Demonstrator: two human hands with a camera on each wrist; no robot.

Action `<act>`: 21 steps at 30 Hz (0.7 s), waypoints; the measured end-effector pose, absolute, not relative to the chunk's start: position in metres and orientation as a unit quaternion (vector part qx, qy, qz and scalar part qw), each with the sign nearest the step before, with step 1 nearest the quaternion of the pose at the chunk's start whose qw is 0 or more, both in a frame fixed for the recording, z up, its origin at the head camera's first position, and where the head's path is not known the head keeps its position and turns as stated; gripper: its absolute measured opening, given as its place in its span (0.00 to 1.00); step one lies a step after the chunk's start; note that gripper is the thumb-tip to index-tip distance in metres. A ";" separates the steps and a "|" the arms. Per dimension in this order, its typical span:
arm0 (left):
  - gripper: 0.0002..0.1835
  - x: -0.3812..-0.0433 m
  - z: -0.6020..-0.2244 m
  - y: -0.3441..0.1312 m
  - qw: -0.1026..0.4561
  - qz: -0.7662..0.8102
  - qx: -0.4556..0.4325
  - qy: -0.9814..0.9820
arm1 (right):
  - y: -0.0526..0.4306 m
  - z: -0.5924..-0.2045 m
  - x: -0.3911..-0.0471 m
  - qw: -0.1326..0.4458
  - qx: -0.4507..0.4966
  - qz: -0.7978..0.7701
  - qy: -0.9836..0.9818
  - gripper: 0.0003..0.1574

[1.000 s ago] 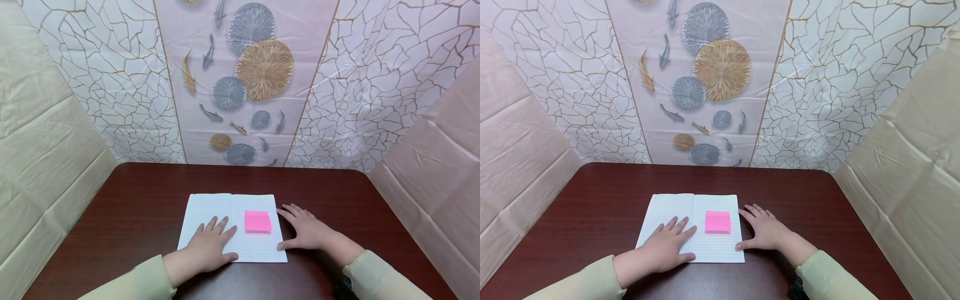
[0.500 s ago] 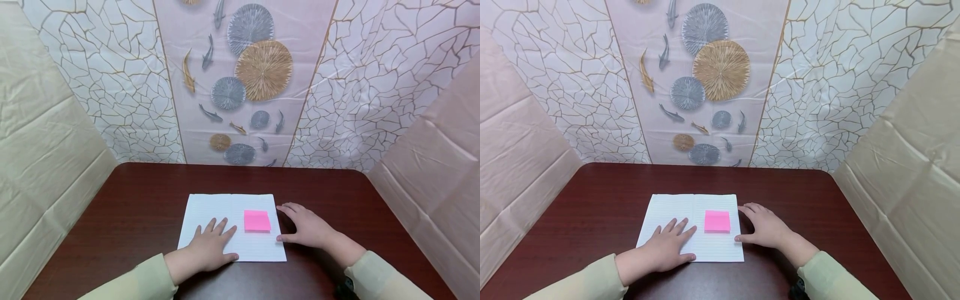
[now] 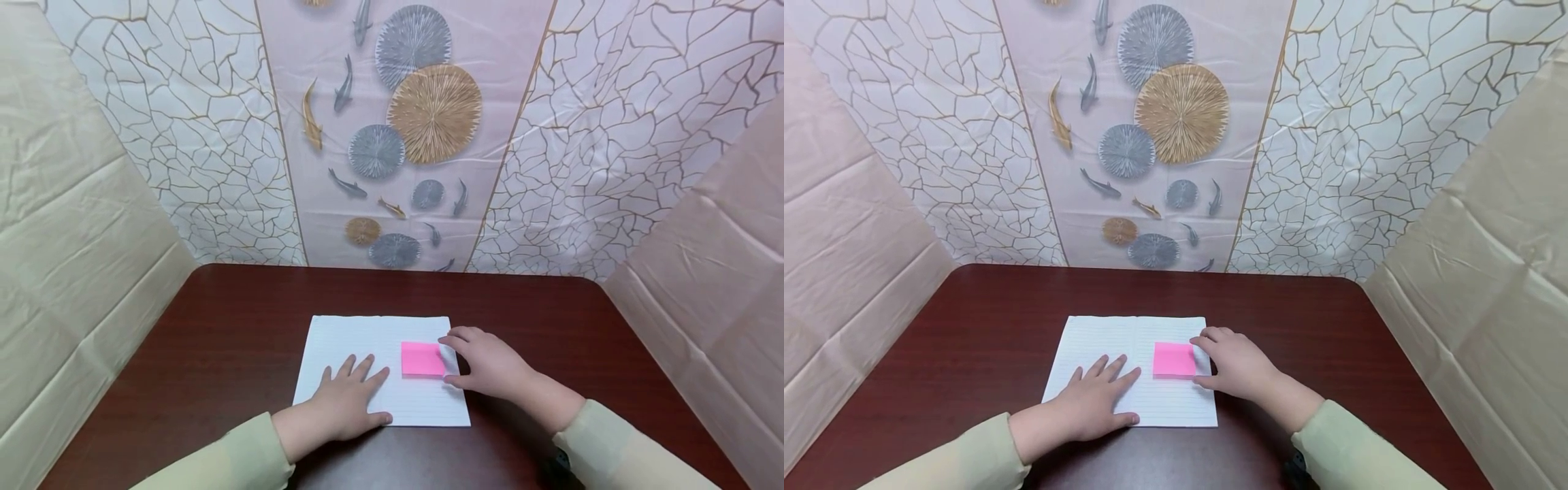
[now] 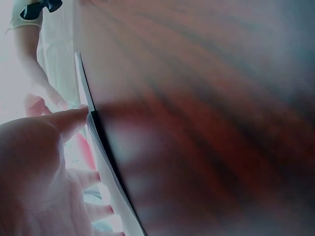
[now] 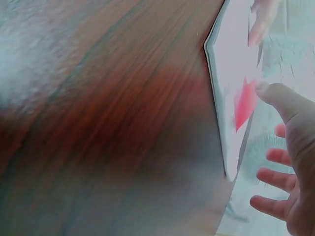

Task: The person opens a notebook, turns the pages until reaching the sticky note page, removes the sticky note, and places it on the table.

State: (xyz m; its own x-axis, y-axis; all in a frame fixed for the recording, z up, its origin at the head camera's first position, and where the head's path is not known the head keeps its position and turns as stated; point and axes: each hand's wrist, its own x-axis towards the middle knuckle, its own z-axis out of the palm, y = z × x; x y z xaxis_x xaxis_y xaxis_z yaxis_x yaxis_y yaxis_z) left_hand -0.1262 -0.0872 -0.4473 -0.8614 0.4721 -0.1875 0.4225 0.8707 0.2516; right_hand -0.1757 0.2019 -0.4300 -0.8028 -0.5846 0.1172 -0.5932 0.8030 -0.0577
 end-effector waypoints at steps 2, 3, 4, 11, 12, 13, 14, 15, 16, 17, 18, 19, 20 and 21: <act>0.43 -0.127 -0.448 -0.087 0.122 0.102 0.234 0.959 | 0.196 -0.429 -0.177 0.049 0.325 0.035 -0.944 0.39; 0.43 -0.127 -0.448 -0.087 0.121 0.102 0.234 0.959 | 0.193 -0.429 -0.177 0.052 0.335 0.027 -0.941 0.39; 0.43 -0.127 -0.448 -0.086 0.121 0.102 0.234 0.959 | 0.190 -0.429 -0.177 0.055 0.344 0.017 -0.937 0.38; 0.43 -0.130 -0.450 -0.085 0.118 0.102 0.230 0.961 | 0.173 -0.435 -0.178 0.129 0.430 -0.095 -0.889 0.29; 0.43 -0.131 -0.450 -0.085 0.117 0.103 0.230 0.961 | 0.171 -0.436 -0.177 0.138 0.437 -0.109 -0.882 0.27; 0.43 -0.131 -0.450 -0.084 0.116 0.103 0.230 0.961 | 0.169 -0.437 -0.177 0.146 0.443 -0.123 -0.876 0.25; 0.43 -0.131 -0.450 -0.084 0.116 0.104 0.231 0.960 | 0.168 -0.438 -0.176 0.152 0.447 -0.136 -0.871 0.23; 0.43 -0.131 -0.450 -0.084 0.116 0.104 0.231 0.960 | 0.166 -0.440 -0.176 0.158 0.449 -0.147 -0.867 0.21; 0.43 -0.131 -0.450 -0.084 0.114 0.105 0.231 0.961 | 0.165 -0.441 -0.175 0.163 0.452 -0.155 -0.863 0.19; 0.43 -0.131 -0.450 -0.084 0.113 0.105 0.231 0.961 | 0.163 -0.441 -0.175 0.168 0.453 -0.161 -0.860 0.18; 0.43 -0.130 -0.450 -0.084 0.111 0.106 0.231 0.961 | 0.162 -0.442 -0.175 0.173 0.455 -0.167 -0.858 0.16; 0.43 -0.130 -0.449 -0.084 0.110 0.106 0.231 0.961 | 0.161 -0.443 -0.175 0.178 0.455 -0.174 -0.855 0.15; 0.43 -0.131 -0.449 -0.083 0.108 0.105 0.231 0.961 | 0.160 -0.443 -0.175 0.183 0.457 -0.179 -0.852 0.15; 0.43 -0.130 -0.449 -0.083 0.107 0.105 0.230 0.961 | 0.159 -0.444 -0.175 0.186 0.458 -0.184 -0.850 0.15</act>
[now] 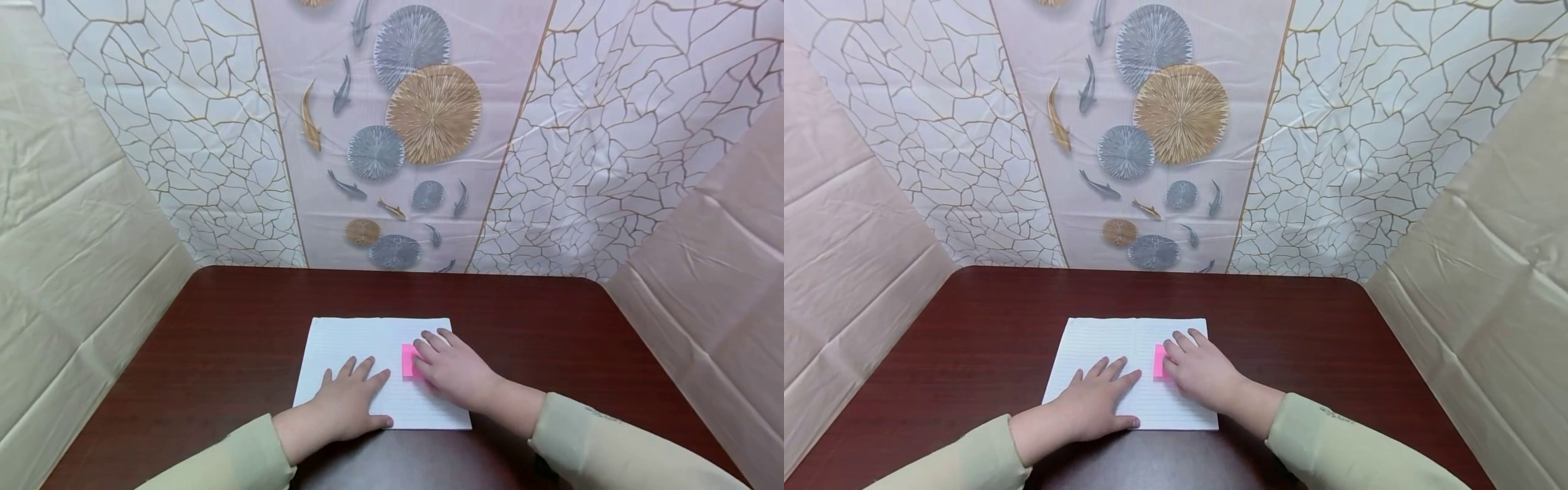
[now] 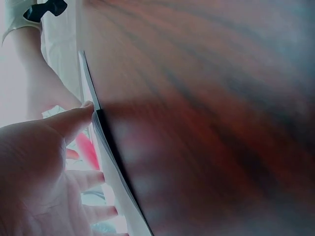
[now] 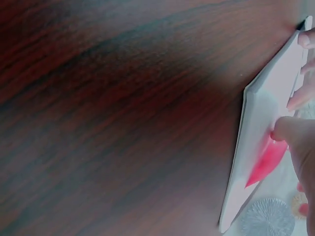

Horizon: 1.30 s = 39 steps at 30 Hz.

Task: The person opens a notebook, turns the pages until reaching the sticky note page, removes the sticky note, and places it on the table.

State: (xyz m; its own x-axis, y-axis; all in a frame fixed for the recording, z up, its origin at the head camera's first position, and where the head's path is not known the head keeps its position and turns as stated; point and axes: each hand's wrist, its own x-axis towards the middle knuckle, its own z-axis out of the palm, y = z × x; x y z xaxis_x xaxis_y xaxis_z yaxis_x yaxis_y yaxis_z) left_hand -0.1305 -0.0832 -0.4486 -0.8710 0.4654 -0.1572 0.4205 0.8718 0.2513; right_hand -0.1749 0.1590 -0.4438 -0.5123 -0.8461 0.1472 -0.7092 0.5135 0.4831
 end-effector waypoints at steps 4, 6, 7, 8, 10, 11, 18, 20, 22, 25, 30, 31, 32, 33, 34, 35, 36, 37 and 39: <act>0.43 -0.130 -0.448 -0.083 0.101 0.103 0.231 0.962 | 0.157 -0.446 -0.175 0.186 0.459 -0.204 -0.844 0.19; 0.43 -0.131 -0.448 -0.083 0.099 0.102 0.231 0.962 | 0.156 -0.446 -0.175 0.180 0.459 -0.210 -0.844 0.21; 0.43 -0.131 -0.448 -0.083 0.099 0.102 0.231 0.962 | 0.155 -0.446 -0.175 0.177 0.459 -0.214 -0.844 0.22; 0.43 -0.131 -0.448 -0.083 0.099 0.102 0.231 0.962 | 0.155 -0.446 -0.175 0.175 0.459 -0.216 -0.844 0.22; 0.43 -0.131 -0.449 -0.083 0.099 0.104 0.231 0.962 | 0.154 -0.446 -0.175 0.170 0.459 -0.219 -0.844 0.23; 0.43 -0.131 -0.449 -0.083 0.100 0.105 0.231 0.962 | 0.153 -0.446 -0.175 0.170 0.459 -0.219 -0.844 0.22; 0.43 -0.132 -0.449 -0.083 0.096 0.106 0.232 0.962 | 0.152 -0.445 -0.177 0.178 0.457 -0.215 -0.845 0.18; 0.43 -0.132 -0.450 -0.083 0.095 0.106 0.231 0.962 | 0.152 -0.445 -0.178 0.183 0.457 -0.212 -0.844 0.16; 0.43 -0.131 -0.450 -0.083 0.095 0.107 0.231 0.962 | 0.151 -0.445 -0.178 0.186 0.455 -0.208 -0.845 0.15; 0.43 -0.131 -0.449 -0.083 0.095 0.105 0.231 0.963 | 0.149 -0.445 -0.180 0.182 0.447 -0.190 -0.855 0.12; 0.43 -0.132 -0.449 -0.082 0.095 0.104 0.231 0.963 | 0.148 -0.445 -0.184 0.155 0.395 -0.092 -0.901 0.06; 0.43 -0.132 -0.449 -0.082 0.096 0.104 0.231 0.963 | 0.148 -0.446 -0.185 0.151 0.383 -0.065 -0.909 0.06; 0.43 -0.132 -0.449 -0.082 0.096 0.104 0.231 0.963 | 0.148 -0.446 -0.186 0.148 0.372 -0.043 -0.915 0.06; 0.43 -0.132 -0.449 -0.082 0.096 0.103 0.231 0.963 | 0.148 -0.445 -0.187 0.148 0.364 -0.023 -0.919 0.05; 0.43 -0.132 -0.450 -0.082 0.096 0.103 0.230 0.963 | 0.148 -0.445 -0.188 0.149 0.357 -0.006 -0.922 0.04; 0.43 -0.132 -0.449 -0.082 0.096 0.104 0.231 0.963 | 0.149 -0.444 -0.189 0.150 0.352 0.009 -0.924 0.04; 0.43 -0.132 -0.449 -0.083 0.096 0.103 0.231 0.963 | 0.149 -0.443 -0.190 0.150 0.348 0.023 -0.925 0.03; 0.43 -0.132 -0.449 -0.083 0.096 0.103 0.230 0.963 | 0.149 -0.442 -0.191 0.150 0.343 0.038 -0.926 0.03; 0.43 -0.132 -0.449 -0.083 0.097 0.103 0.230 0.963 | 0.149 -0.441 -0.193 0.143 0.329 0.061 -0.932 0.03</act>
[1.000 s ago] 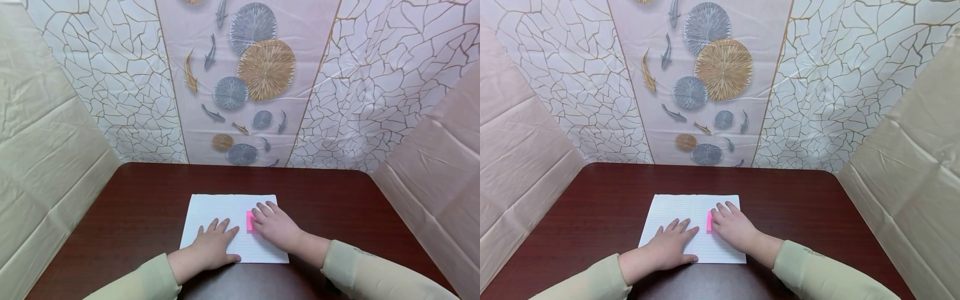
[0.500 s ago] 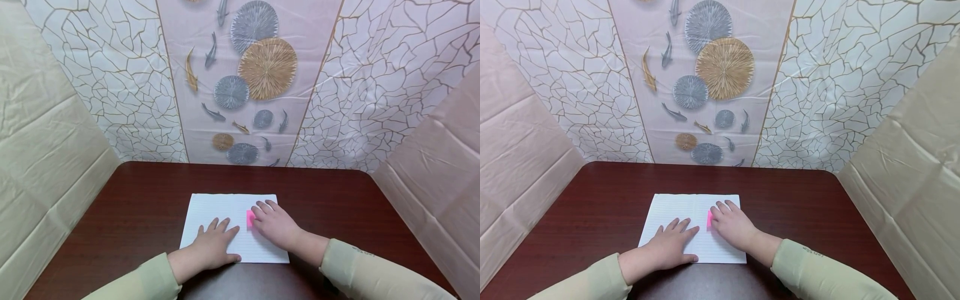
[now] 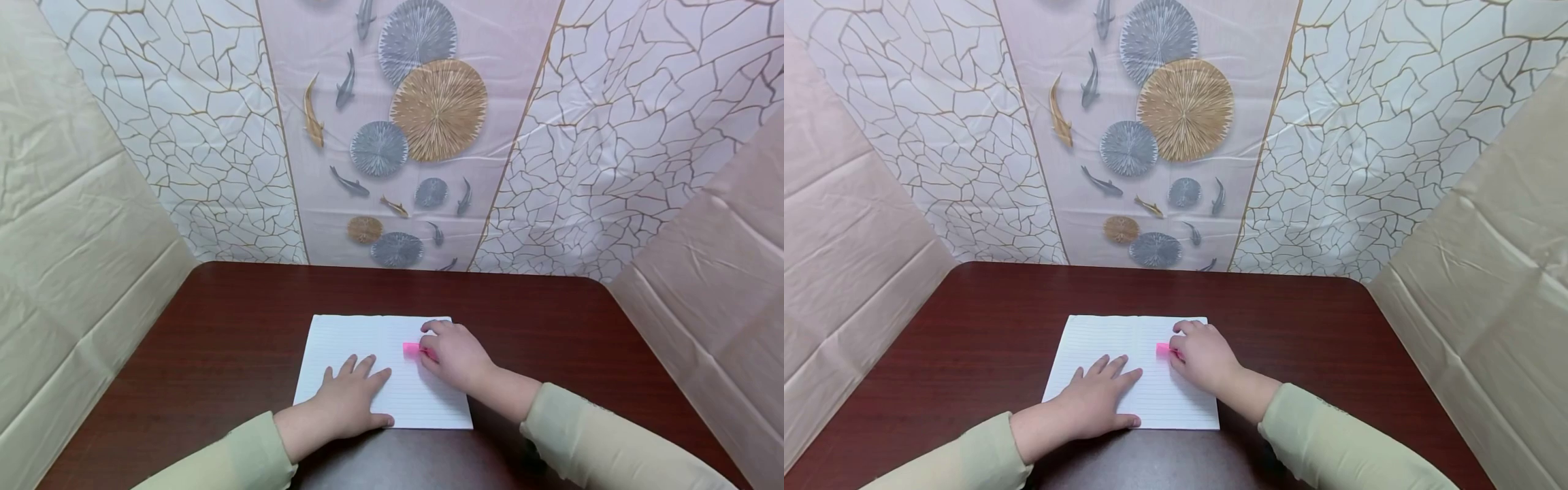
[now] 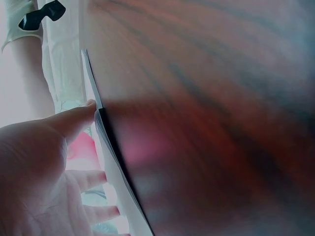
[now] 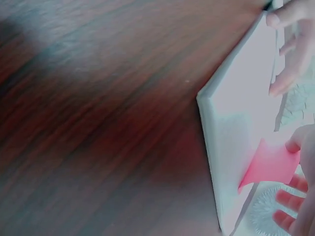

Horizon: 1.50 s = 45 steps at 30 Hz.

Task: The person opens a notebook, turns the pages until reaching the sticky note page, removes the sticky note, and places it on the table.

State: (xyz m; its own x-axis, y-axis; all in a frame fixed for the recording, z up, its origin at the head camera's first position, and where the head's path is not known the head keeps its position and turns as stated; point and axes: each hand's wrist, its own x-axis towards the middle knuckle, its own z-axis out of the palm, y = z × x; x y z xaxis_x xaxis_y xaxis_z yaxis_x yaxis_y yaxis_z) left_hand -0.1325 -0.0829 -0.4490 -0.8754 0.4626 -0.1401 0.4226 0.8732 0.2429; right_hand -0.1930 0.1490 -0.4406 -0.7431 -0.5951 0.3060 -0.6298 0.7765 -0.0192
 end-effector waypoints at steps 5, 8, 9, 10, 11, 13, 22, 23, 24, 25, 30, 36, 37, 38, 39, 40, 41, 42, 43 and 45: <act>0.43 -0.132 -0.448 -0.083 0.101 0.102 0.229 0.963 | 0.152 -0.438 -0.197 0.102 0.259 0.129 -0.952 0.04; 0.43 -0.132 -0.448 -0.082 0.100 0.103 0.230 0.963 | 0.154 -0.437 -0.199 0.078 0.220 0.170 -0.957 0.05; 0.43 -0.131 -0.447 -0.082 0.100 0.103 0.230 0.963 | 0.156 -0.437 -0.200 0.071 0.210 0.183 -0.958 0.06; 0.43 -0.131 -0.447 -0.082 0.100 0.103 0.230 0.963 | 0.157 -0.436 -0.200 0.065 0.200 0.195 -0.958 0.06; 0.43 -0.131 -0.447 -0.082 0.101 0.103 0.230 0.963 | 0.158 -0.436 -0.201 0.060 0.192 0.207 -0.958 0.07; 0.42 -0.131 -0.447 -0.081 0.102 0.103 0.230 0.962 | 0.160 -0.435 -0.201 0.054 0.177 0.228 -0.956 0.08; 0.43 -0.131 -0.446 -0.081 0.109 0.104 0.230 0.961 | 0.168 -0.435 -0.203 0.053 0.137 0.280 -0.949 0.04; 0.43 -0.131 -0.446 -0.081 0.110 0.105 0.230 0.961 | 0.169 -0.435 -0.203 0.052 0.134 0.285 -0.948 0.04; 0.43 -0.131 -0.446 -0.081 0.111 0.105 0.229 0.961 | 0.169 -0.435 -0.203 0.051 0.130 0.289 -0.947 0.05; 0.43 -0.132 -0.445 -0.082 0.111 0.104 0.228 0.962 | 0.170 -0.436 -0.203 0.050 0.126 0.291 -0.947 0.05; 0.43 -0.132 -0.445 -0.083 0.112 0.102 0.226 0.962 | 0.173 -0.437 -0.203 0.056 0.118 0.299 -0.945 0.07; 0.43 -0.133 -0.446 -0.084 0.111 0.098 0.231 0.962 | 0.181 -0.438 -0.203 0.070 0.112 0.297 -0.946 0.07; 0.43 -0.133 -0.446 -0.084 0.111 0.097 0.231 0.962 | 0.182 -0.438 -0.203 0.070 0.111 0.298 -0.946 0.07; 0.43 -0.133 -0.446 -0.084 0.111 0.097 0.231 0.962 | 0.184 -0.438 -0.203 0.070 0.109 0.297 -0.946 0.07; 0.43 -0.133 -0.447 -0.084 0.111 0.097 0.232 0.962 | 0.184 -0.438 -0.203 0.070 0.108 0.298 -0.946 0.07; 0.43 -0.133 -0.447 -0.084 0.112 0.097 0.232 0.961 | 0.185 -0.438 -0.203 0.070 0.106 0.298 -0.946 0.08; 0.43 -0.133 -0.447 -0.083 0.112 0.097 0.232 0.961 | 0.186 -0.437 -0.203 0.071 0.105 0.299 -0.946 0.08; 0.43 -0.133 -0.447 -0.083 0.112 0.097 0.232 0.961 | 0.187 -0.437 -0.202 0.072 0.104 0.298 -0.946 0.09; 0.43 -0.133 -0.447 -0.083 0.112 0.096 0.233 0.961 | 0.187 -0.437 -0.202 0.072 0.103 0.298 -0.946 0.09; 0.43 -0.133 -0.447 -0.083 0.112 0.096 0.233 0.961 | 0.189 -0.437 -0.202 0.075 0.104 0.299 -0.946 0.10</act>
State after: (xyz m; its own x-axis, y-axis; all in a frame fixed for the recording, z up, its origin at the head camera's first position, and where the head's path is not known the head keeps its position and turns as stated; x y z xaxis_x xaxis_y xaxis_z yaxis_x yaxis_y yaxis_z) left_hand -0.1332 -0.0831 -0.4468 -0.8663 0.4693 -0.1711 0.4263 0.8731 0.2366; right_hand -0.2016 0.1886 -0.4373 -0.9671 -0.1517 0.2041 -0.2415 0.7996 -0.5499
